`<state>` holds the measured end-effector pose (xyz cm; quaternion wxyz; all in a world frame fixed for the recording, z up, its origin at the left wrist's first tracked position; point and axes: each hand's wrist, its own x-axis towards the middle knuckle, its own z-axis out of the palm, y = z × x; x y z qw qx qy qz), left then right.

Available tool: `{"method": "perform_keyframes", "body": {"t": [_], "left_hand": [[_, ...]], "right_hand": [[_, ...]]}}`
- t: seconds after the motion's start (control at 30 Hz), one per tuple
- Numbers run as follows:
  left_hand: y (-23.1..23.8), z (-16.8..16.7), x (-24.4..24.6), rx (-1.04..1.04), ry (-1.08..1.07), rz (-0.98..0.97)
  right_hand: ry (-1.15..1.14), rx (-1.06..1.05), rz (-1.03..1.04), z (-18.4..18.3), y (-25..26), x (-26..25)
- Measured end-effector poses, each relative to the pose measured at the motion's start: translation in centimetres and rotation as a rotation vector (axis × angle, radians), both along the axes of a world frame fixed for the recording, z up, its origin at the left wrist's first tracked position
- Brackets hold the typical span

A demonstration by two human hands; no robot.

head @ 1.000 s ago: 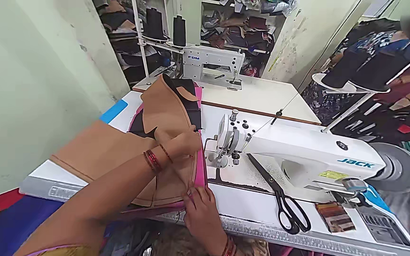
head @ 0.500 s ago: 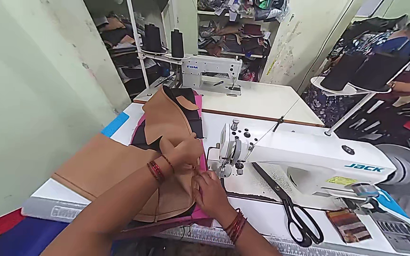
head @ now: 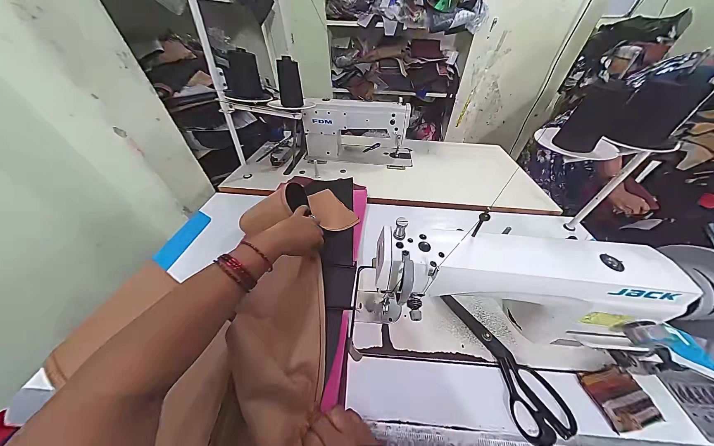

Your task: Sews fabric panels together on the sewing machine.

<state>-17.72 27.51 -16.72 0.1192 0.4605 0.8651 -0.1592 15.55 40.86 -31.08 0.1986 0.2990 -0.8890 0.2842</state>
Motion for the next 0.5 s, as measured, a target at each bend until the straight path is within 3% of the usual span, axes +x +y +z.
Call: {"method": "perform_keyframes", "body": {"t": [0.13,0.3,0.5], "left_hand": [[3.5,-1.0,0.2,0.135,-0.076,-0.037],[6.7,-1.4,0.7,-0.045,-0.117,0.019],[8.9,-3.0,1.2,-0.063,-0.041,0.083]], "right_hand": [[0.003,-0.008,0.012,0.0,0.0,-0.3],[0.018,-0.004,-0.004,0.1,0.2,-0.2],[0.019,-0.029,-0.006,0.0,0.0,-0.3]]}}
